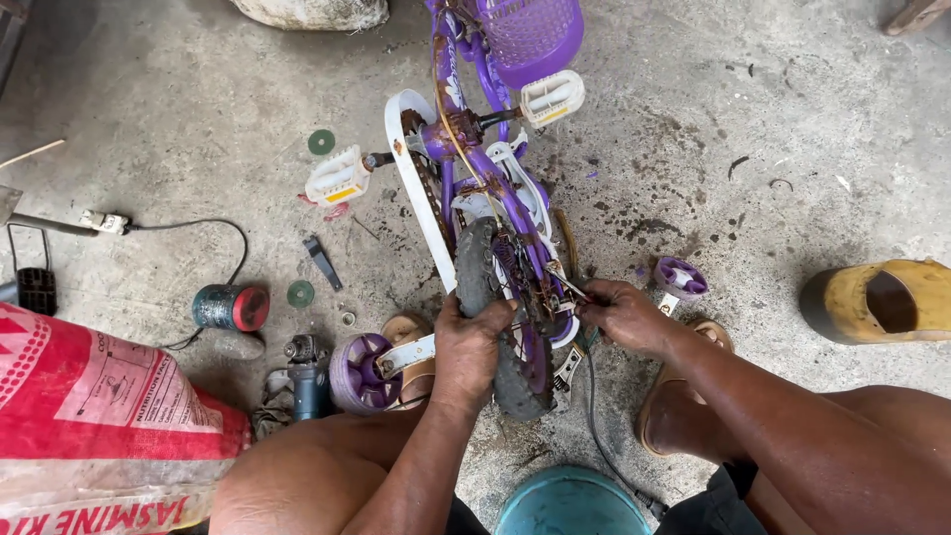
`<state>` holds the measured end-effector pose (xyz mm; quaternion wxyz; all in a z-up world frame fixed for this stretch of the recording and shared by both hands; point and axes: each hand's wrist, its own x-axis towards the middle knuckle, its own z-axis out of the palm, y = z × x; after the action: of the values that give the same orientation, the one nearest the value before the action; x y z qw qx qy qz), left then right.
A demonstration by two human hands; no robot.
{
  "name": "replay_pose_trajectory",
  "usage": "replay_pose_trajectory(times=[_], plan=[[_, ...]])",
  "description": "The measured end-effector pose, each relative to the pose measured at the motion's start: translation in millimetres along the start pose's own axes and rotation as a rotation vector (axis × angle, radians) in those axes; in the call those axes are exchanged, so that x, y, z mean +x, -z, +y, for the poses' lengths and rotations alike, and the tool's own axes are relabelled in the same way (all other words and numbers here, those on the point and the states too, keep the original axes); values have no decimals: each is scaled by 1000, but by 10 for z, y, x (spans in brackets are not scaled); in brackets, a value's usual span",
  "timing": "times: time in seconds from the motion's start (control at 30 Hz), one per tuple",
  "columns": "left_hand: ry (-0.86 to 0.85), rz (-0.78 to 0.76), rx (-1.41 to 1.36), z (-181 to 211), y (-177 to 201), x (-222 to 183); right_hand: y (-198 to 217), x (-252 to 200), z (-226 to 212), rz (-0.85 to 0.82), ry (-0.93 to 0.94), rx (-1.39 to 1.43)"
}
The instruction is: Removing the rear wheel from a small purple bicycle using a wrench and pliers.
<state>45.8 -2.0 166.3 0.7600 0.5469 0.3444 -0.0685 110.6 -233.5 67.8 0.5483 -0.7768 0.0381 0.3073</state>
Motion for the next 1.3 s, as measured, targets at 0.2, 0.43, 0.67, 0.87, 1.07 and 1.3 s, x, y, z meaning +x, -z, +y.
replay_pose_trajectory(times=[0.2,0.43,0.67,0.87,1.07,1.3], plan=[[-41,-44,63,-183,-46,123,-79,33,42,84,40,-206],[-30,-123,130,-123,-187,150,-4,-22,18,90,-10,-348],[43,-50,110,-190,-334,213,19,-113,3,129,-86,-243],[45,16,127,-243,-348,254,70,-35,176,235,-75,-162],[47,30,128,-422,-409,367,-79,253,691,403,26,-66],[-56,-3,232,-103,-313,187,-402,-238,-108,406,292,-485]])
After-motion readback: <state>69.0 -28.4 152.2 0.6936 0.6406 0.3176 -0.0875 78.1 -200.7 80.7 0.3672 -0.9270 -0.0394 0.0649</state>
